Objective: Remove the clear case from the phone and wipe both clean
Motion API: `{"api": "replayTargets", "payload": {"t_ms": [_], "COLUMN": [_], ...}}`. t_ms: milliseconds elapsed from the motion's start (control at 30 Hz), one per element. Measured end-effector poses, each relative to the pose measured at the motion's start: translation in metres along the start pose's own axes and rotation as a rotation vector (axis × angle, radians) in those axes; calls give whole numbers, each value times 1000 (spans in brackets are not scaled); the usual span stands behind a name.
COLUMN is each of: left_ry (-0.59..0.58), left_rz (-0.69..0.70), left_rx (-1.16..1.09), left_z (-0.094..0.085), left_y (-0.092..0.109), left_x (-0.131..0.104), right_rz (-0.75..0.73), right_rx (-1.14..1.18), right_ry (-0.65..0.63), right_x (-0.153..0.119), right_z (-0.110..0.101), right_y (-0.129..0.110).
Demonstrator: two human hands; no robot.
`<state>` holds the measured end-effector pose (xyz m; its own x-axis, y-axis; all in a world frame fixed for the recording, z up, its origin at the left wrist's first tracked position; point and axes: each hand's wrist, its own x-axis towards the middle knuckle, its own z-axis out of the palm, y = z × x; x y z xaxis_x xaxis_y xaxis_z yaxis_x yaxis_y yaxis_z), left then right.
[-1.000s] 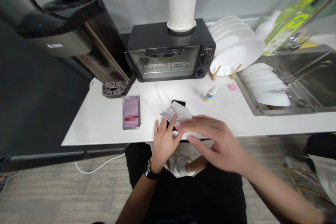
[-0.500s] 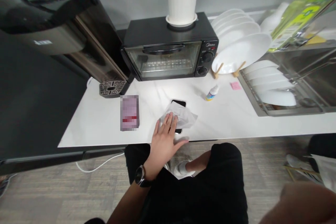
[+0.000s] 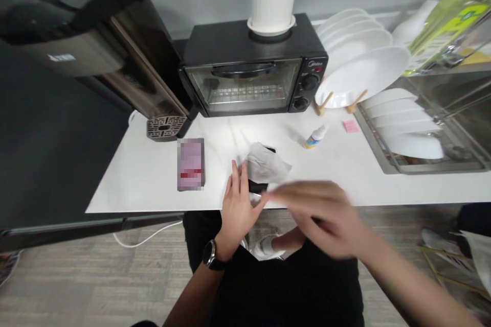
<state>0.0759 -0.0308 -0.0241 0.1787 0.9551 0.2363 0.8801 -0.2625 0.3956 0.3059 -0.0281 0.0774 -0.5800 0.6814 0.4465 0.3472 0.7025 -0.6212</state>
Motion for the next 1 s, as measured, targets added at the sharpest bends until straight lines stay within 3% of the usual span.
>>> {"api": "replayTargets", "payload": {"t_ms": [67,133,233,333,500,633,800,933,1000], "left_ry": [10,10,-9,-9,11,-20,-6,-31,-28], "left_rz": [-15,-32,-35,-28,-58,-15,-34,1,-3], "left_rx": [-60,-110,-160,-158,-131,-141,-126,-145,-142], "left_z": [1,3,4,3,3,3,1,0,0], "left_y": [-3,-5,-7,-5,0,-3,-3,-4,-5], "left_x": [-2,-1,1,2,4,5,4,3,3], "right_rz": [42,118,91,-6,141,-42,119,-82,-21], "right_rx": [-165,-302,-325,-262,-381,-230,-390,-262,-318], "right_ry": [-66,-160,-232,-311,-151,-319,-140,-336,-278], "right_x": [26,33,22,11,13,14,20,16,14], "right_z": [35,66,90,87,78,85,86,84,80], "right_y": [43,71,79,75,83,82,88,88,91]}}
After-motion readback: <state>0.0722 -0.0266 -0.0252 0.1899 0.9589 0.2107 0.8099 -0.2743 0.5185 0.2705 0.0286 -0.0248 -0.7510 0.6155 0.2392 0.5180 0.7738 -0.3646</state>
